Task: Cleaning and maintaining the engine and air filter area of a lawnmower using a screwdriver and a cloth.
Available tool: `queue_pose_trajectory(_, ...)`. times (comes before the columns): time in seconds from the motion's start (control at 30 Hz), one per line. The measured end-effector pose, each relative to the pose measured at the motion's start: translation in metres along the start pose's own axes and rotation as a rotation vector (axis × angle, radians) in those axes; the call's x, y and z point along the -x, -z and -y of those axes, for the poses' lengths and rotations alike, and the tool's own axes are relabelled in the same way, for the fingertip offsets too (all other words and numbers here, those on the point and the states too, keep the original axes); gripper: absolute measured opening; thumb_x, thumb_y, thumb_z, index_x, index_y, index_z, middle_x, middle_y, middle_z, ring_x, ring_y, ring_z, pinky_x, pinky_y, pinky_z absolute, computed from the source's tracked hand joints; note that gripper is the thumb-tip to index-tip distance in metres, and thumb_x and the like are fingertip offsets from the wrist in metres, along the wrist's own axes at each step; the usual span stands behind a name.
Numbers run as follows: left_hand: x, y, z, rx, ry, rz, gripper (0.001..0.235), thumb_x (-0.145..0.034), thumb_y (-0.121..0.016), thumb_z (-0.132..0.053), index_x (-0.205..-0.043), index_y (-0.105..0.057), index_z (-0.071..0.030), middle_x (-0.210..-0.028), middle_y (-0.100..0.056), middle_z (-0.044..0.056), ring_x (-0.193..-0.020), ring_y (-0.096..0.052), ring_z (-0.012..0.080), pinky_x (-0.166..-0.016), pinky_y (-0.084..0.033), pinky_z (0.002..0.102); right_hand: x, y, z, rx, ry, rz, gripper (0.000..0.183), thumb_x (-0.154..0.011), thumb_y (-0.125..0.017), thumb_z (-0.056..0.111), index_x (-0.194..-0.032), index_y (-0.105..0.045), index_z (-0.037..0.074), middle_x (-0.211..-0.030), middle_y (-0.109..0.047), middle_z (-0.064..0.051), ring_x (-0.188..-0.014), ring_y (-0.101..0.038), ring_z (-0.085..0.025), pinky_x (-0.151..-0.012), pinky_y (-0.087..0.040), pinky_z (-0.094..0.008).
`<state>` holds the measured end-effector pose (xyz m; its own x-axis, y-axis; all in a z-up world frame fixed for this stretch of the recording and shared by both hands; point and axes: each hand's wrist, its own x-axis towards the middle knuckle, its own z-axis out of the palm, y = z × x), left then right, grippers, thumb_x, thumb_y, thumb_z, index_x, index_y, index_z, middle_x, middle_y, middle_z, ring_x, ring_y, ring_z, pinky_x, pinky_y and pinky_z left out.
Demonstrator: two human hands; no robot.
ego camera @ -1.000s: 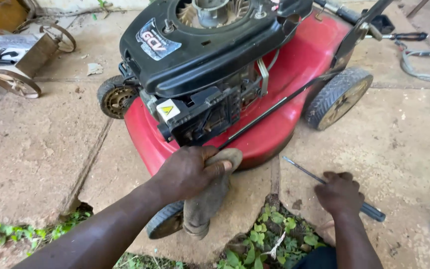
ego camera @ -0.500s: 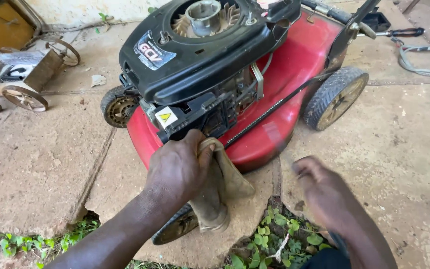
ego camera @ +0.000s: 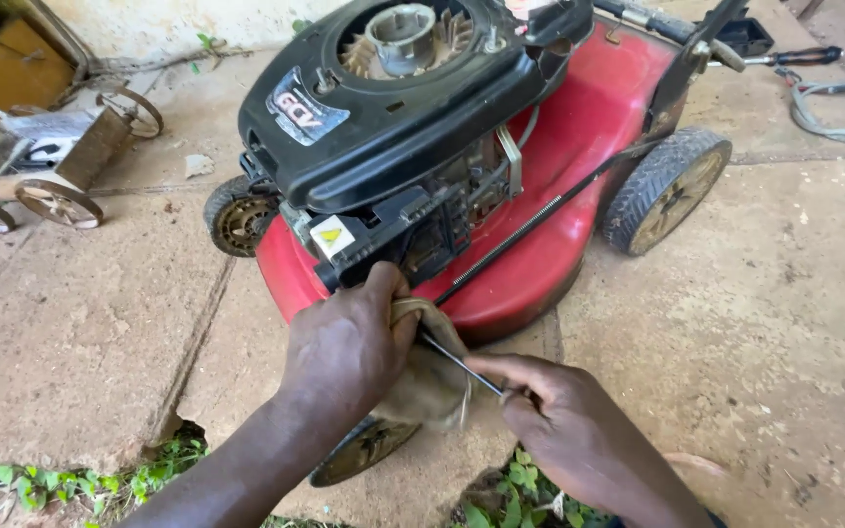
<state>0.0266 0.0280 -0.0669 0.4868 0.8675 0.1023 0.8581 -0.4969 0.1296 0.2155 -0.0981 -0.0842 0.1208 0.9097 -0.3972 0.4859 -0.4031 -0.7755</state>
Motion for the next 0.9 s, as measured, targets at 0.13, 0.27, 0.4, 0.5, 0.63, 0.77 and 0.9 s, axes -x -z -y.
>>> queue_pose_trajectory(0.13, 0.003, -0.01, 0.009, -0.049, 0.001, -0.106, 0.024, -0.105, -0.064, -0.039, -0.109, -0.054, -0.017, -0.064, -0.07, 0.002, -0.047, -0.07, 0.0242, -0.043, -0.057, 0.04, -0.005, -0.005, -0.004, -0.111, -0.058, -0.047, 0.055, -0.1, -0.06, 0.018, -0.148, -0.077, 0.037, -0.055, -0.065, -0.003, -0.035, -0.034, -0.011, -0.033, -0.027, -0.029)
queue_pose_trajectory(0.27, 0.004, -0.027, 0.006, 0.024, -0.021, -0.093, 0.027, -0.106, -0.065, -0.04, -0.108, -0.052, -0.016, -0.061, -0.07, 0.002, -0.046, -0.071, 0.0244, -0.041, -0.058, 0.041, -0.01, -0.024, 0.011, -0.212, -0.081, -0.126, 0.058, -0.091, -0.059, 0.011, -0.145, -0.074, 0.028, -0.097, -0.084, -0.002, -0.044, -0.047, -0.011, -0.042, -0.037, -0.029)
queue_pose_trajectory(0.4, 0.005, -0.018, 0.004, -0.004, -0.086, 0.159, 0.026, -0.109, -0.057, -0.038, -0.127, -0.055, -0.018, -0.075, -0.075, 0.005, -0.051, -0.073, 0.0222, -0.049, -0.065, 0.038, -0.031, -0.043, -0.009, -0.144, 0.166, -0.395, 0.051, -0.088, -0.06, 0.01, -0.137, -0.075, 0.018, -0.089, -0.089, -0.006, -0.04, -0.053, -0.012, -0.04, -0.047, -0.032)
queue_pose_trajectory(0.5, 0.01, -0.002, 0.008, -0.061, -0.116, 0.203, 0.03, -0.105, -0.06, -0.046, -0.122, -0.073, -0.026, -0.105, -0.077, 0.001, -0.056, -0.072, 0.0154, -0.045, -0.062, 0.032, -0.048, -0.046, -0.014, -0.17, 0.094, -0.286, 0.045, -0.096, -0.061, 0.015, -0.139, -0.074, 0.021, -0.092, -0.088, -0.006, -0.038, -0.05, -0.01, -0.034, -0.041, -0.027)
queue_pose_trajectory(0.63, -0.001, 0.028, 0.026, 0.037, -0.415, -0.577, 0.017, -0.096, -0.08, -0.015, -0.112, -0.077, -0.009, -0.101, -0.07, 0.009, -0.071, -0.062, 0.0164, -0.048, -0.048, 0.028, -0.074, -0.047, -0.025, -0.073, 0.15, -0.293, 0.045, -0.1, -0.061, 0.017, -0.141, -0.071, 0.032, -0.12, -0.084, -0.005, -0.049, -0.057, -0.01, -0.041, -0.049, -0.024)
queue_pose_trajectory(0.77, -0.016, 0.018, 0.042, 0.076, -0.115, -0.309, 0.043, -0.098, -0.073, -0.033, -0.136, -0.073, -0.012, -0.118, -0.062, 0.01, -0.095, -0.065, 0.0221, -0.076, -0.06, 0.039, -0.058, -0.04, -0.002, -0.015, 0.068, -0.34, 0.04, -0.098, -0.064, 0.022, -0.134, -0.078, 0.032, -0.088, -0.087, -0.001, -0.037, -0.048, -0.01, -0.035, -0.037, -0.028)
queue_pose_trajectory(0.9, -0.015, 0.021, 0.037, 0.186, -0.171, -0.382, 0.036, -0.097, -0.074, -0.023, -0.129, -0.076, -0.004, -0.107, -0.064, 0.008, -0.074, -0.069, 0.0208, -0.062, -0.057, 0.036, -0.081, -0.062, -0.028, -0.59, 0.045, -0.204, 0.049, -0.101, -0.067, 0.017, -0.148, -0.073, 0.024, -0.089, -0.077, -0.007, -0.045, -0.051, -0.009, -0.032, -0.039, -0.023)
